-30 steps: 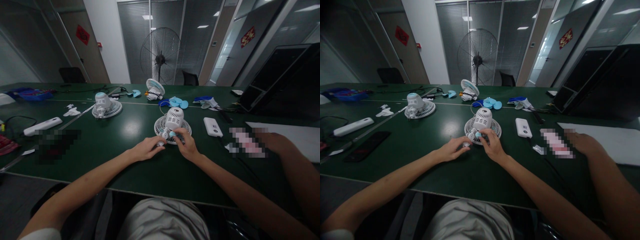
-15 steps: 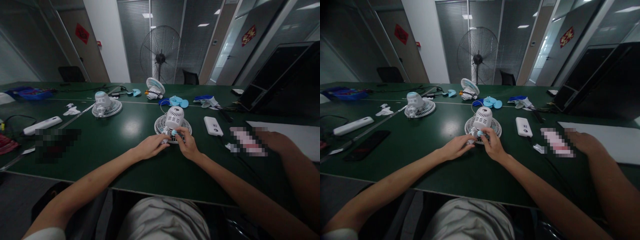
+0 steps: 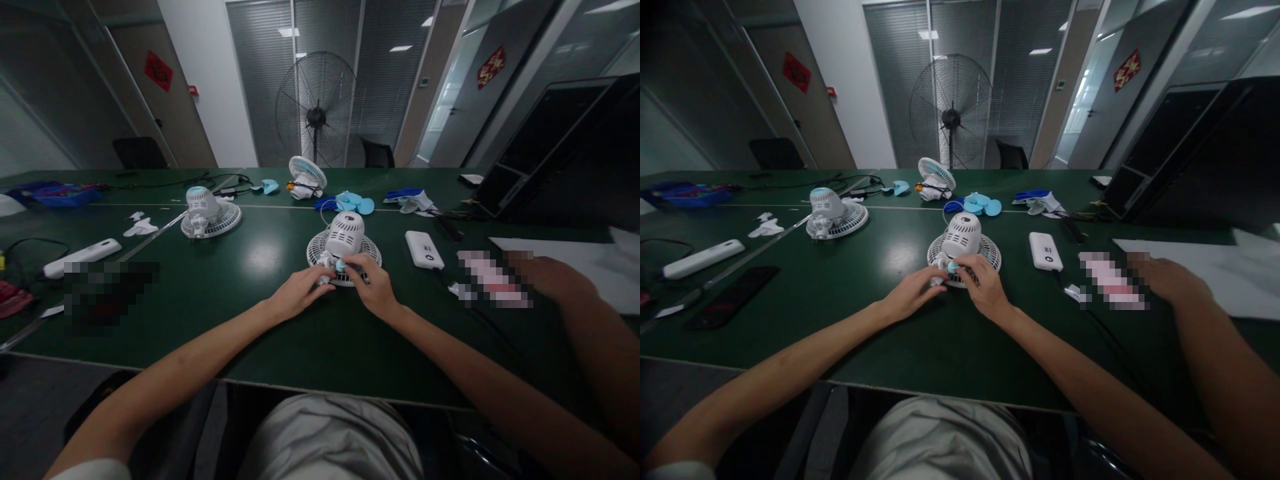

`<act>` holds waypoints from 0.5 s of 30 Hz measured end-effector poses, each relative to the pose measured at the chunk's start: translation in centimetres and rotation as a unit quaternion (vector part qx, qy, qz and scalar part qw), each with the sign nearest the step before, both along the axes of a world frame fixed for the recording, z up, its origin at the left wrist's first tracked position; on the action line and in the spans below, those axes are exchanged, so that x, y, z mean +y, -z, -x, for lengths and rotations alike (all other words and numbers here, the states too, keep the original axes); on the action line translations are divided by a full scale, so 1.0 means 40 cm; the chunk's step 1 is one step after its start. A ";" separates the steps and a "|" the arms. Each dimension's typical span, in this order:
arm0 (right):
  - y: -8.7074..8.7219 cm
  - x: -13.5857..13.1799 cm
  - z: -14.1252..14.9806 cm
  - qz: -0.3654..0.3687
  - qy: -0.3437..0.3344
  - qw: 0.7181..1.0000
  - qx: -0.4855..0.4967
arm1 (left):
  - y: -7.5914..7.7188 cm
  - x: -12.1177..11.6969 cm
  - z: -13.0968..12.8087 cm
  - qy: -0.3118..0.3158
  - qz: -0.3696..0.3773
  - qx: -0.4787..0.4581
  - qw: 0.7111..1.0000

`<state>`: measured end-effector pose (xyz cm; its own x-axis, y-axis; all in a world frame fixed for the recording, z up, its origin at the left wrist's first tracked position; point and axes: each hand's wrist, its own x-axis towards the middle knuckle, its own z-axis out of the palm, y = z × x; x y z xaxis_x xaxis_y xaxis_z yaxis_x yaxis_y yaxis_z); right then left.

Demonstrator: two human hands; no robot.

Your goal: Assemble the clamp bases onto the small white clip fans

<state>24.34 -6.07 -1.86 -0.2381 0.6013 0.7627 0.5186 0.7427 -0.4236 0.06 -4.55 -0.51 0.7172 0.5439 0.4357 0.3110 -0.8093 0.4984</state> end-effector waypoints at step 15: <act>-0.002 -0.001 -0.005 -0.009 0.040 0.998 0.038 | -0.015 -0.025 0.003 0.002 -0.008 -0.018 1.000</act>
<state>24.55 -6.11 -1.76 -0.1313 0.6025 0.7872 0.5438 0.7077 -0.4510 -0.07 -5.55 0.10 0.7026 0.5347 0.4695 0.2903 -0.8178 0.4970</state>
